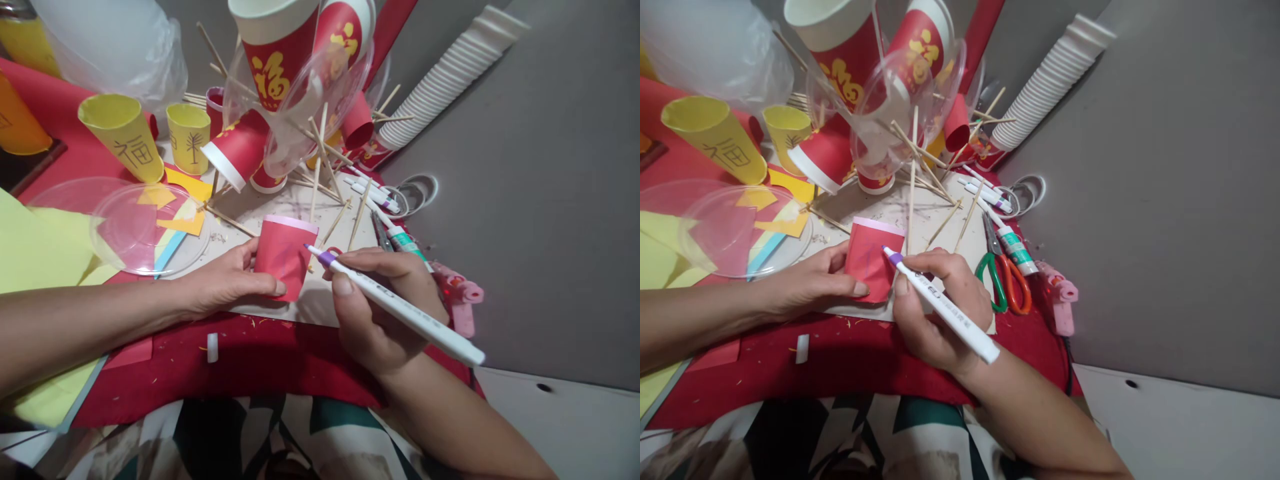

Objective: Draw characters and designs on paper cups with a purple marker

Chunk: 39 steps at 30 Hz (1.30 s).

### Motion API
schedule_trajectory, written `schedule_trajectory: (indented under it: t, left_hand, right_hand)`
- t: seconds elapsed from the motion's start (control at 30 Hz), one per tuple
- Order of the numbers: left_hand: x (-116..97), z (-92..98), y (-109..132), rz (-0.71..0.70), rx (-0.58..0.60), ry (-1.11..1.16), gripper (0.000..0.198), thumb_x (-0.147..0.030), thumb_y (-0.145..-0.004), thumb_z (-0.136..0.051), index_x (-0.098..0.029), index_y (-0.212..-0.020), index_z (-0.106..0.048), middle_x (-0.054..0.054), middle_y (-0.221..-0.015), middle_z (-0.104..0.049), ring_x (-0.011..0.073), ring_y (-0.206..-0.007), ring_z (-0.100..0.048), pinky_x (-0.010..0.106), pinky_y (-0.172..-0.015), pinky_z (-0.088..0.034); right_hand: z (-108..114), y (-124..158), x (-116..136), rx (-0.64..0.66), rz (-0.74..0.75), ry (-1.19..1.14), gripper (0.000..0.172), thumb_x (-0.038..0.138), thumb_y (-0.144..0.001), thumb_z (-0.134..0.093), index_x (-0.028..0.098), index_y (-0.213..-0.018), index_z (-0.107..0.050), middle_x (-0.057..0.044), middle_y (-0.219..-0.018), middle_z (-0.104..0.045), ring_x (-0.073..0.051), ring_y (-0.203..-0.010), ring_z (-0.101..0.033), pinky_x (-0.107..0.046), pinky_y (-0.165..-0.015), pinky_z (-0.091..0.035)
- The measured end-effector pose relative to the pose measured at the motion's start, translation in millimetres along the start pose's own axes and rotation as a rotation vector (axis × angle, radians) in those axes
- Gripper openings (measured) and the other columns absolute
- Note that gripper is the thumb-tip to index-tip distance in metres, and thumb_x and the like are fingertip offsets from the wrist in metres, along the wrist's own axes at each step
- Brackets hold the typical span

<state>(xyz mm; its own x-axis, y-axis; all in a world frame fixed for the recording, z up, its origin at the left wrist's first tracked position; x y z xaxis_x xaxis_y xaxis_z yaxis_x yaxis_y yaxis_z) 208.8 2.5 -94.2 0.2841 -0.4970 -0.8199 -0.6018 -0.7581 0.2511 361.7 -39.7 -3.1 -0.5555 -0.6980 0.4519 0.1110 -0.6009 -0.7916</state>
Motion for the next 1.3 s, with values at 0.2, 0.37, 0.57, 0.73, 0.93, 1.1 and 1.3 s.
schedule_trajectory:
  t: [0.2, 0.37, 0.57, 0.73, 0.93, 1.1, 1.3]
  left_hand:
    - [2, -2.1, 0, 0.016, 0.012, 0.019, 0.066, -0.017, -0.073, -0.088, -0.021, -0.133, -0.062, 0.002, -0.107, -0.077, 0.0144, -0.087, -0.07, 0.024, -0.082, -0.053]
    - [2, -2.9, -1, 0.021, 0.002, 0.057, 0.075, -0.013, -0.072, -0.085, -0.022, -0.14, -0.057, 0.006, -0.118, -0.077, 0.0161, -0.095, -0.072, 0.027, -0.087, -0.055]
    - [0, -1.9, -3, 0.018, -0.009, 0.019, 0.064, -0.016, -0.073, -0.083, -0.019, -0.133, -0.06, 0.004, -0.109, -0.074, 0.0164, -0.094, -0.069, 0.029, -0.087, -0.054]
    - [2, -5.9, 1, 0.033, 0.056, -0.065, 0.073, -0.023, -0.078, -0.083, -0.022, -0.144, -0.053, 0.005, -0.11, -0.073, 0.0201, -0.098, -0.068, 0.034, -0.091, -0.053]
    - [-5, -6.6, 3, 0.011, 0.064, -0.201, 0.083, -0.031, -0.078, -0.086, -0.021, -0.151, -0.05, 0.006, -0.123, -0.072, 0.024, -0.112, -0.066, 0.031, -0.09, -0.05]
    - [-6, -6.1, 3, -0.035, 0.072, -0.232, 0.074, -0.03, -0.087, -0.079, -0.023, -0.154, -0.049, 0.006, -0.136, -0.071, 0.0208, -0.113, -0.069, 0.027, -0.09, -0.051]
    - [0, -3.5, 2, -0.013, 0.06, -0.229, 0.086, -0.031, -0.084, -0.084, -0.025, -0.158, -0.042, 0.011, -0.142, -0.069, 0.0249, -0.121, -0.071, 0.031, -0.095, -0.055]
  right_hand:
    - [2, 6, -11, -0.027, -0.068, 0.013, 0.016, 0.019, -0.086, -0.074, 0.024, -0.1, -0.07, -0.001, -0.086, -0.076, -0.021, -0.074, -0.076, -0.036, -0.068, -0.063]
    - [3, 7, -10, -0.109, -0.024, -0.065, 0.008, 0.023, -0.089, -0.073, 0.024, -0.097, -0.071, 0.0, -0.082, -0.074, -0.021, -0.073, -0.075, -0.048, -0.086, -0.067]
    - [3, 4, -13, -0.194, -0.122, -0.178, 0.018, 0.027, -0.1, -0.068, 0.028, -0.116, -0.073, 0.001, -0.089, -0.077, -0.018, -0.077, -0.078, -0.033, -0.067, -0.063]
    - [0, -3, -19, -0.185, -0.093, -0.138, 0.027, 0.039, -0.106, -0.06, 0.037, -0.131, -0.069, -0.001, -0.105, -0.079, -0.021, -0.095, -0.081, -0.04, -0.086, -0.066]
    - [-9, -8, -37, -0.011, -0.224, -0.123, 0.023, 0.042, -0.107, -0.059, 0.029, -0.121, -0.071, -0.002, -0.101, -0.079, -0.02, -0.093, -0.08, -0.036, -0.081, -0.066]
    - [-11, -7, -39, 0.033, -0.257, -0.188, 0.019, 0.038, -0.104, -0.063, 0.028, -0.117, -0.073, 0.0, -0.092, -0.078, -0.016, -0.079, -0.076, -0.029, -0.069, -0.063]
    - [-12, -7, -40, 0.055, -0.259, -0.183, 0.016, 0.033, -0.101, -0.067, 0.027, -0.115, -0.074, -0.001, -0.097, -0.08, -0.016, -0.077, -0.075, -0.028, -0.065, -0.062]
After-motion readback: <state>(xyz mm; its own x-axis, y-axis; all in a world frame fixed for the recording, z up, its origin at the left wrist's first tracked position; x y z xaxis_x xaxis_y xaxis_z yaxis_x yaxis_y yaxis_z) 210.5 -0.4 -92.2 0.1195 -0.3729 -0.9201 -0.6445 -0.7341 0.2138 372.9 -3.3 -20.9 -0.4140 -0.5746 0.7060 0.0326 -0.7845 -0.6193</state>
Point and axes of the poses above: each hand's wrist, its own y-axis away from the middle knuckle, its own z-axis out of the back of the hand, x = y × z, the point moved 7 cm from there along -y, towards the middle knuckle
